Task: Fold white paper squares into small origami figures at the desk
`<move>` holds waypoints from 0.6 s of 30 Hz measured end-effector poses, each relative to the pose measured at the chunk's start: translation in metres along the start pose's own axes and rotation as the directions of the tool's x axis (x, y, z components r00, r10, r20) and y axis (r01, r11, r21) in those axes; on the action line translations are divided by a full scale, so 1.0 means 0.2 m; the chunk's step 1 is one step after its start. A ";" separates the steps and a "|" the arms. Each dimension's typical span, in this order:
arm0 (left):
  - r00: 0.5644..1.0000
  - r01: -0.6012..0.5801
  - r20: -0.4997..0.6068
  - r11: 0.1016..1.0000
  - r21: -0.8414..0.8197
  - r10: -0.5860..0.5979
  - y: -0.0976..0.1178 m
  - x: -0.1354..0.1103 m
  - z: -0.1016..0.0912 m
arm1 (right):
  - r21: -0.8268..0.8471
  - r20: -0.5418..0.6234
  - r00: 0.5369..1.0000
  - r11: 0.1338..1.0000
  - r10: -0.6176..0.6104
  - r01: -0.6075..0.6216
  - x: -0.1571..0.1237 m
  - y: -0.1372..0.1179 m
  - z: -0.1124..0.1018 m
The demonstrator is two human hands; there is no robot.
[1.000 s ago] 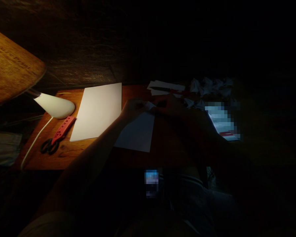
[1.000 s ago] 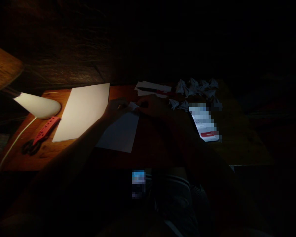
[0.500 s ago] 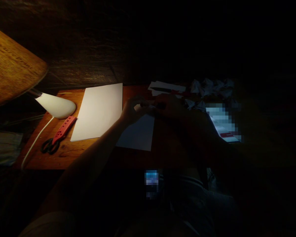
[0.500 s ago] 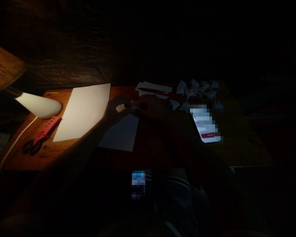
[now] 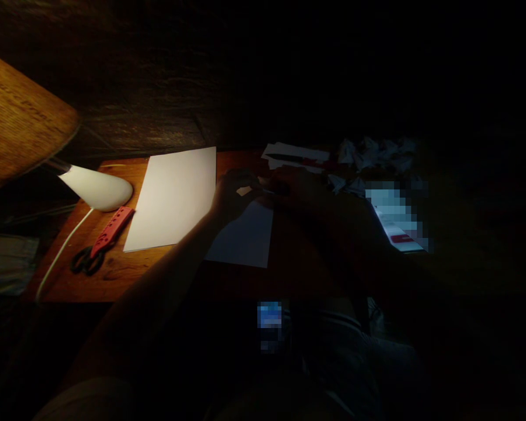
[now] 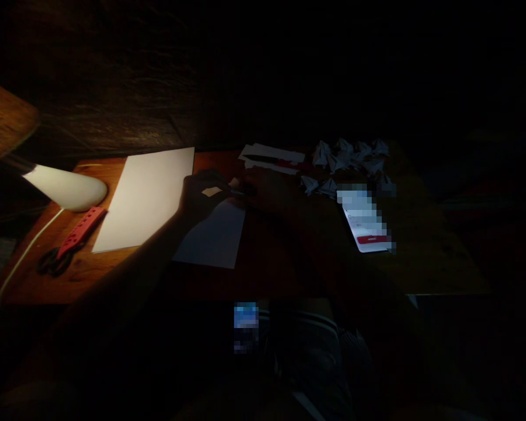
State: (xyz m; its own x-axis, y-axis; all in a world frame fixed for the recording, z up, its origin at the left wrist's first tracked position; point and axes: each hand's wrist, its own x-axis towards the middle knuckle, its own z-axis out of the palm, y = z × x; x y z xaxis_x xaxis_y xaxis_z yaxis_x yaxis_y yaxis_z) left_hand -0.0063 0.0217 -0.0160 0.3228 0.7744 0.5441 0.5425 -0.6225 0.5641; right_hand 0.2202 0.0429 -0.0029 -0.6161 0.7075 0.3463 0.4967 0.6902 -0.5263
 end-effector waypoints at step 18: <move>0.991 -0.128 -0.037 0.988 0.090 0.132 0.01 -0.01 0.00 | 0.162 -0.114 0.991 0.983 -0.068 0.086 0.01 0.07 0.04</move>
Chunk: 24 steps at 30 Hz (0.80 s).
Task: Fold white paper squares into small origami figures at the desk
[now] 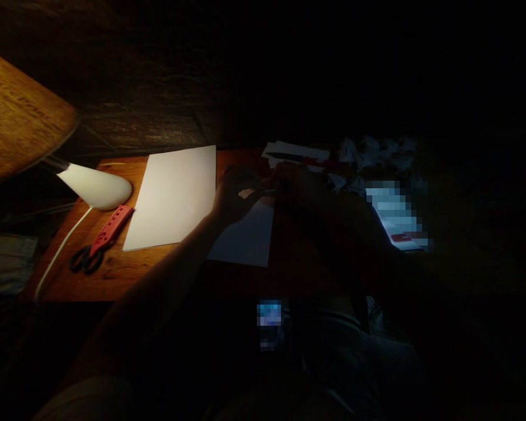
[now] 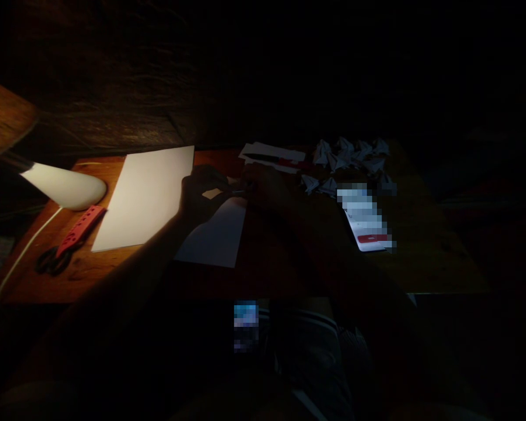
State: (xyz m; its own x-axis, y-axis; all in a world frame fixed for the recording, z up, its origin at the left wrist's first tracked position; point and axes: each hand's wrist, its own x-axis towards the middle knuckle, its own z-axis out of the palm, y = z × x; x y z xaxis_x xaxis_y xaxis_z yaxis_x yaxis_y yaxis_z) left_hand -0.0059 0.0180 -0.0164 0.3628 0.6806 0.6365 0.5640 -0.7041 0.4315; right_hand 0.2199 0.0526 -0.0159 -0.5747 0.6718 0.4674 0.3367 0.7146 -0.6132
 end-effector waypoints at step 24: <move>0.975 0.223 0.051 0.961 -0.164 -0.217 -0.05 0.01 0.02 | 0.384 0.047 0.976 0.898 0.212 -0.214 0.00 0.07 0.00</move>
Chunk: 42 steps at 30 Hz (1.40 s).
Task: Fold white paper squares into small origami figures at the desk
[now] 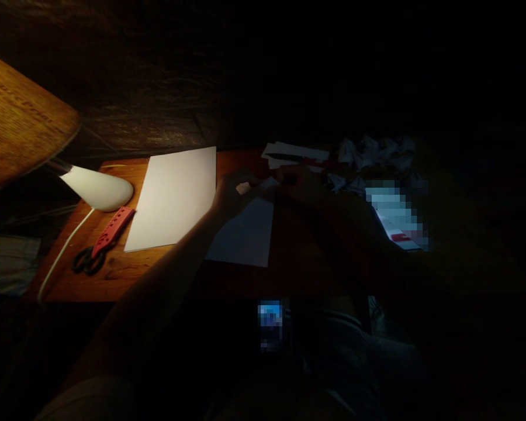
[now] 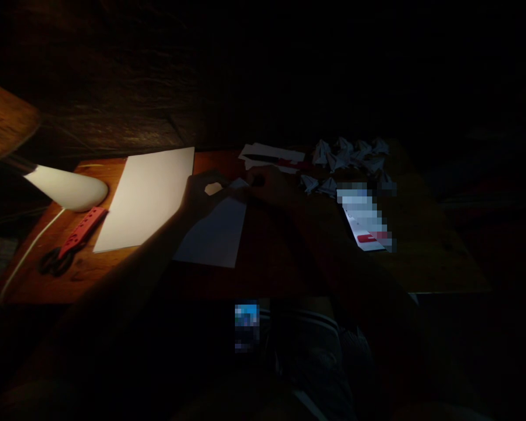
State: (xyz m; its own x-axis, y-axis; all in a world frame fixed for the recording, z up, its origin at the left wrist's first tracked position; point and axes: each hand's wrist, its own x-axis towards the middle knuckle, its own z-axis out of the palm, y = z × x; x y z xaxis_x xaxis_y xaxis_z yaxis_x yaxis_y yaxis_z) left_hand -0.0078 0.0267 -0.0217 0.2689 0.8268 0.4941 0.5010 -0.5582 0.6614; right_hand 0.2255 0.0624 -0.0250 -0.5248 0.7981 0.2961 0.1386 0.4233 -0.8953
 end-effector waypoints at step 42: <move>0.972 0.228 0.098 0.956 -0.186 -0.213 -0.01 0.02 0.02 | 0.007 -0.121 0.985 0.992 0.125 -0.125 0.01 -0.03 0.01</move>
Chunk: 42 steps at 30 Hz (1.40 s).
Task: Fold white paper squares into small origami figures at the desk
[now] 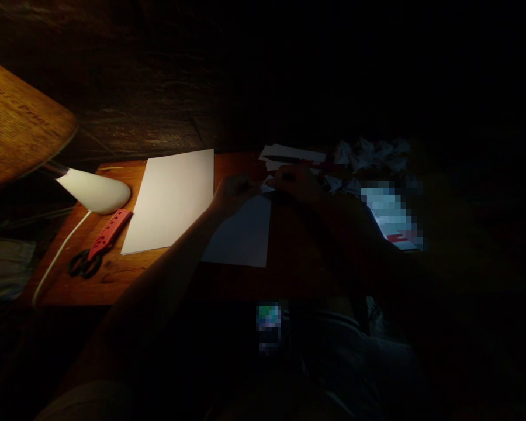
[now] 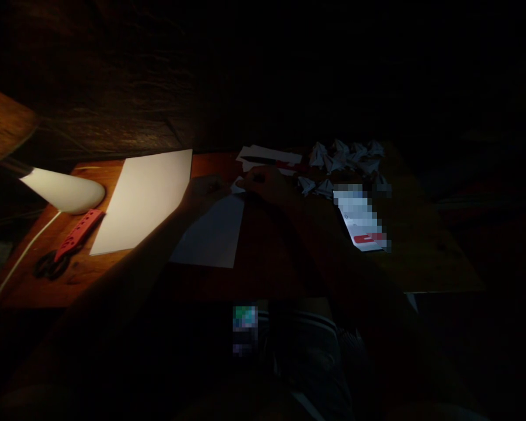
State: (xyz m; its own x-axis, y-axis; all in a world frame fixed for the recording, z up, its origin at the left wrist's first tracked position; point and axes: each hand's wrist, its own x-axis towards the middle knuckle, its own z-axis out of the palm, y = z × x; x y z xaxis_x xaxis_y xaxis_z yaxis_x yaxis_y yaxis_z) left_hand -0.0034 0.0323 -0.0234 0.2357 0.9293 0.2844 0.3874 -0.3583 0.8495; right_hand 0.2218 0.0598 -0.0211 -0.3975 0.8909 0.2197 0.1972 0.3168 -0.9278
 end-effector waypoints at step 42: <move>0.993 -0.082 0.095 0.990 0.113 0.071 0.00 0.01 -0.03 | -0.233 0.140 0.961 0.935 -0.240 0.267 -0.02 -0.01 0.01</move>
State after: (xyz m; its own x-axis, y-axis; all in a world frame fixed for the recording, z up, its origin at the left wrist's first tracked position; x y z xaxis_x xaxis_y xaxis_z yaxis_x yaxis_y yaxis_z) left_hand -0.0083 0.0346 -0.0191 0.3459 0.8887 0.3009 0.4649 -0.4409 0.7678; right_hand 0.2219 0.0552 -0.0214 -0.5548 0.7344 0.3910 0.2873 0.6102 -0.7383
